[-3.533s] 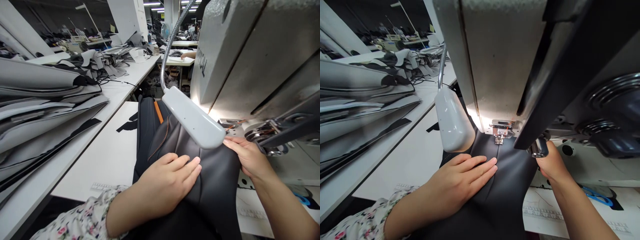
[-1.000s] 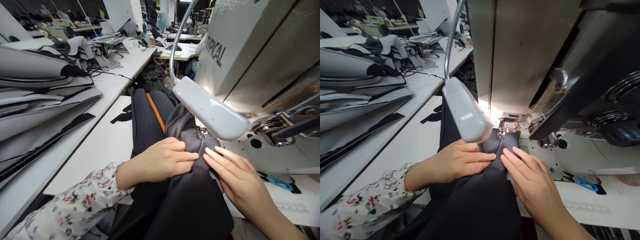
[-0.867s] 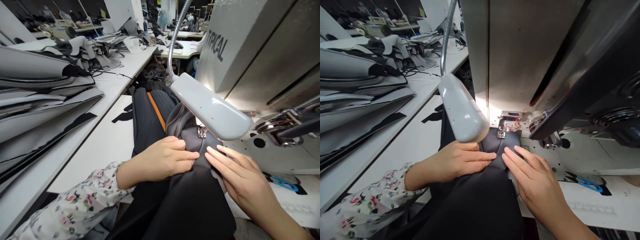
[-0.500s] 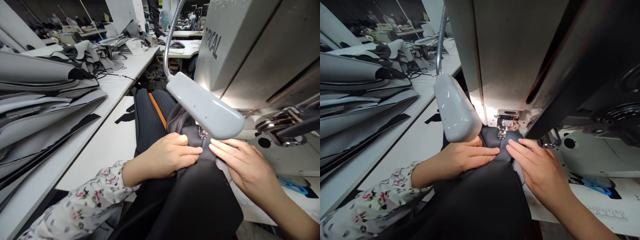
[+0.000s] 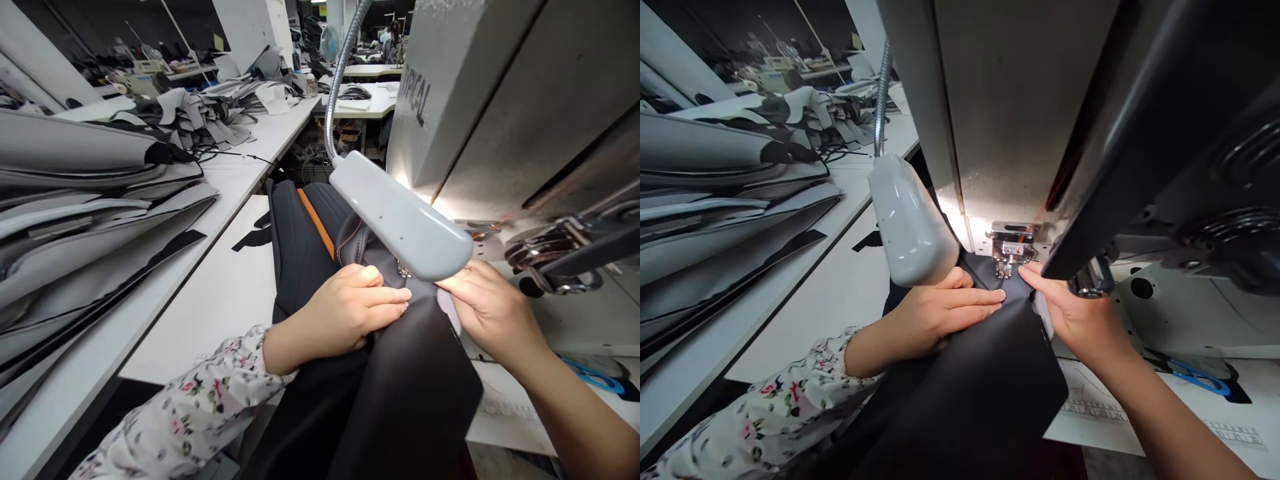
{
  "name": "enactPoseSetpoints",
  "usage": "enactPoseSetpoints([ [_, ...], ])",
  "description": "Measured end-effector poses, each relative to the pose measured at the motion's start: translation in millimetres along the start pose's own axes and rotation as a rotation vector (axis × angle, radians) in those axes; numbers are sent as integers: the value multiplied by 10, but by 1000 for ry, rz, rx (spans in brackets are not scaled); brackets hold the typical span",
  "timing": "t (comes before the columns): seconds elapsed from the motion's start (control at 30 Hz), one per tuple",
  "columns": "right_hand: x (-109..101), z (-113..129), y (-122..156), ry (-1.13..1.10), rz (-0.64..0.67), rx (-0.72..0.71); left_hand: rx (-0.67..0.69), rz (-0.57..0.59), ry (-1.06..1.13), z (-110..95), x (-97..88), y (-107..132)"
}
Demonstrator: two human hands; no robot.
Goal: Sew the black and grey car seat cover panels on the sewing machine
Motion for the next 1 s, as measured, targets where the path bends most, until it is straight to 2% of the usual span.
enactPoseSetpoints([
  [0.23,115,-161,-85,-27,-42,65,-22,-70,-22,-9,96,-28],
  [0.43,266,-329,-92,-37,-56,236,-15,-107,-80,-43,152,-42],
  [0.5,246,-247,-71,-36,-60,272,-25,-121,-118,-142,160,-9],
  [0.57,164,-73,4,-15,-137,308,-74,-123,-158,-291,144,68],
  [0.63,67,137,137,-42,-226,356,-126,-80,-169,-461,106,178],
  [0.67,37,230,217,-100,-229,397,-127,-35,-160,-542,83,236],
  [0.7,28,306,295,-195,-192,460,-110,22,-147,-612,63,290],
  [0.77,84,418,428,-503,-10,614,-61,133,-125,-702,35,367],
  [0.83,195,507,508,-850,170,769,-20,189,-113,-718,34,390],
  [0.9,310,586,518,-1060,290,814,6,119,-77,-681,43,360],
  [0.93,354,607,502,-1045,299,787,23,43,-48,-654,42,334],
  [1.0,412,593,454,-856,253,674,59,-105,8,-593,22,285],
])
Point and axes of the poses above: each hand's wrist, its own y-axis away from the middle knuckle, its own x-axis out of the palm, z = x × y, the point moved 2 cm from there along -y, towards the middle knuckle, and after that the axes turned 3 degrees about -y, right-handed, at the moved point
